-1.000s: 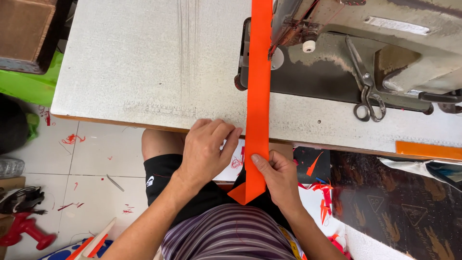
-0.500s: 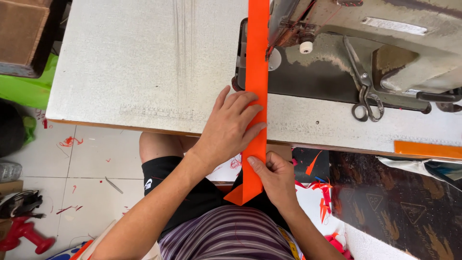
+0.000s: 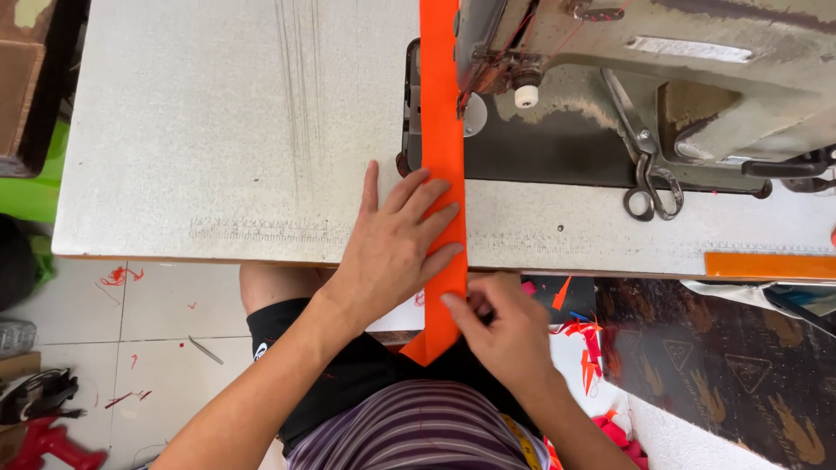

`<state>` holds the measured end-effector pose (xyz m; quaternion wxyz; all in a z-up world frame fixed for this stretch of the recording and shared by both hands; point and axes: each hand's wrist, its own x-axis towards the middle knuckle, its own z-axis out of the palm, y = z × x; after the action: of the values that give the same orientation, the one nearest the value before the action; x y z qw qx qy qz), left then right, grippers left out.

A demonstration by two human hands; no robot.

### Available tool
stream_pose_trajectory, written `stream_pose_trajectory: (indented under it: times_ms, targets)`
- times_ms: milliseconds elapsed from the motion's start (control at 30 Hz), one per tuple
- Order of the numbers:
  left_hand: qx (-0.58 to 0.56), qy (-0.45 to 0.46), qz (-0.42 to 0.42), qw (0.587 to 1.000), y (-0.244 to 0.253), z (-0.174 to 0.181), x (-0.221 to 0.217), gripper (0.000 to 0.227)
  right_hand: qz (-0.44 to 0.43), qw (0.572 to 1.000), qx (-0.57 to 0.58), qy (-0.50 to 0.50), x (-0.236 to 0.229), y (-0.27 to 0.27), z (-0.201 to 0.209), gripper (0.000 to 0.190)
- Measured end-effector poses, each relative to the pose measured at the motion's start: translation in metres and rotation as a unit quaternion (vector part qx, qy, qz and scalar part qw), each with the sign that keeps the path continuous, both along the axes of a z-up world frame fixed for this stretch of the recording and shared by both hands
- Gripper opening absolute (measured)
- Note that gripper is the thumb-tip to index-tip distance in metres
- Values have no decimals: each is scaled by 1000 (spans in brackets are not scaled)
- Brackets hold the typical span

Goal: Measuring and cutting orange fabric strips into smaller pieces using a tape measure and scissors at a sewing workstation.

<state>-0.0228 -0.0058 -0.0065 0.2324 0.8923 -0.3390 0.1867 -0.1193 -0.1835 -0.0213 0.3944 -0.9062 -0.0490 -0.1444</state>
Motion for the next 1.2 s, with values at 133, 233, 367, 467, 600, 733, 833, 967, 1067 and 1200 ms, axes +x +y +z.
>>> stream_pose_trajectory:
  times_ms: [133, 233, 367, 467, 600, 733, 833, 967, 1067, 1200]
  targets:
    - [11, 27, -4, 1000, 5, 5, -2, 45, 44, 985, -88, -140, 26, -14, 27, 34]
    - [8, 28, -2, 1000, 7, 10, -1, 45, 136, 967, -147, -157, 40, -22, 14, 39]
    - [15, 35, 7, 999, 7, 11, 5, 46, 156, 960, -165, -163, 52, -27, 9, 35]
    - [35, 32, 3, 999, 11, 15, 11, 46, 165, 954, -195, -155, 57, -23, 24, 34]
    - [41, 25, -9, 999, 13, 17, 21, 45, 172, 951, -217, -138, 64, -20, 35, 36]
    - [33, 22, -13, 999, 14, 17, 31, 45, 174, 950, -216, -144, 75, -17, 42, 35]
    - [33, 27, -17, 999, 15, 16, 38, 43, 180, 949, -215, -145, 82, -17, 45, 37]
    - [39, 11, -14, 999, 16, 11, 49, 45, 178, 949, -219, -141, 89, -15, 48, 38]
    - [36, 10, -19, 999, 17, 8, 56, 46, 174, 950, -223, -135, 93, -15, 47, 40]
    - [38, 5, -25, 999, 17, 8, 65, 46, 170, 952, -222, -127, 100, -15, 45, 42]
